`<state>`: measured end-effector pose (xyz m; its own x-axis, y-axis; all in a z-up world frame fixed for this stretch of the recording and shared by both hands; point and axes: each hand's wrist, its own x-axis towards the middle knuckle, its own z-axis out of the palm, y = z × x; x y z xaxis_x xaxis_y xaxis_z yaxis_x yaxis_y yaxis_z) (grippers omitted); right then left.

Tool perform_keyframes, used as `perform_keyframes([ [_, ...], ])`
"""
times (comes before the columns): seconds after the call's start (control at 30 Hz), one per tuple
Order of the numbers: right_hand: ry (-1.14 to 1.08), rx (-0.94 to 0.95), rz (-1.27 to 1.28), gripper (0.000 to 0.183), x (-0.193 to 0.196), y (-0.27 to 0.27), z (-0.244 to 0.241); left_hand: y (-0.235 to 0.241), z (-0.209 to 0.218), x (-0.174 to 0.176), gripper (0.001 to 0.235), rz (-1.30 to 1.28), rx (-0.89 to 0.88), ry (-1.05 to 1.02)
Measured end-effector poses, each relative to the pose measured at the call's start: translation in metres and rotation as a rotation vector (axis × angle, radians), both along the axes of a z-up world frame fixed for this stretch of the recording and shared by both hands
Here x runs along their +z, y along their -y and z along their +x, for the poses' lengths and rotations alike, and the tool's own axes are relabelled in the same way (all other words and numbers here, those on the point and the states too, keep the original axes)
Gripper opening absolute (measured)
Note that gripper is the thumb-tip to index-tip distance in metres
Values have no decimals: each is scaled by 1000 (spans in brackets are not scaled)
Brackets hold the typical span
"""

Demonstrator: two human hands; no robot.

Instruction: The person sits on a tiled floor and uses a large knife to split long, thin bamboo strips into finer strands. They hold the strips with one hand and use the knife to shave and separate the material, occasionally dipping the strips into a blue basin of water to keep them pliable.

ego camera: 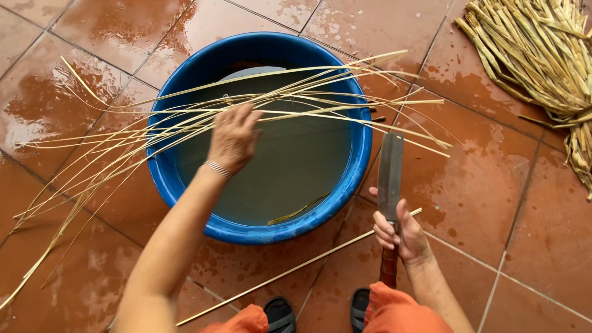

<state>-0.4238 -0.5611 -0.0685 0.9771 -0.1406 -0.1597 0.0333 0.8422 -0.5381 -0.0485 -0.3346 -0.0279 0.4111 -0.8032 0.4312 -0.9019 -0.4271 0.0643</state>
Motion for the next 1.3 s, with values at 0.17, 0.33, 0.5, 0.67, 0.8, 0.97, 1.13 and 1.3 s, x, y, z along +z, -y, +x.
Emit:
perform_keyframes([
  [0.17, -220, -33, -177, 65, 6, 5, -27, 77, 28, -41, 39, -89, 242, 18],
  [0.33, -319, -83, -182, 63, 4, 15, -40, 83, 59, -88, 8, 18, 319, -93],
  [0.5, -365, -27, -235, 61, 15, 23, -29, 64, 56, -71, 8, -272, 196, -124],
  [0.67, -478, 85, -445, 58, 59, 27, 8, 47, 39, -38, 8, -373, 119, -268],
  [0.8, -542, 165, -637, 53, 101, 30, 41, 27, 29, -18, 8, -340, 96, -179],
  [0.97, -649, 211, -742, 49, 115, 28, 75, -15, 34, -6, 5, -266, 156, -168],
  [1.13, -617, 250, -611, 47, 84, -7, 96, -54, 55, -5, 6, -228, 292, -16],
  [1.3, -620, 305, -560, 53, 72, -36, 108, -69, 60, -2, 7, -319, 214, 14],
])
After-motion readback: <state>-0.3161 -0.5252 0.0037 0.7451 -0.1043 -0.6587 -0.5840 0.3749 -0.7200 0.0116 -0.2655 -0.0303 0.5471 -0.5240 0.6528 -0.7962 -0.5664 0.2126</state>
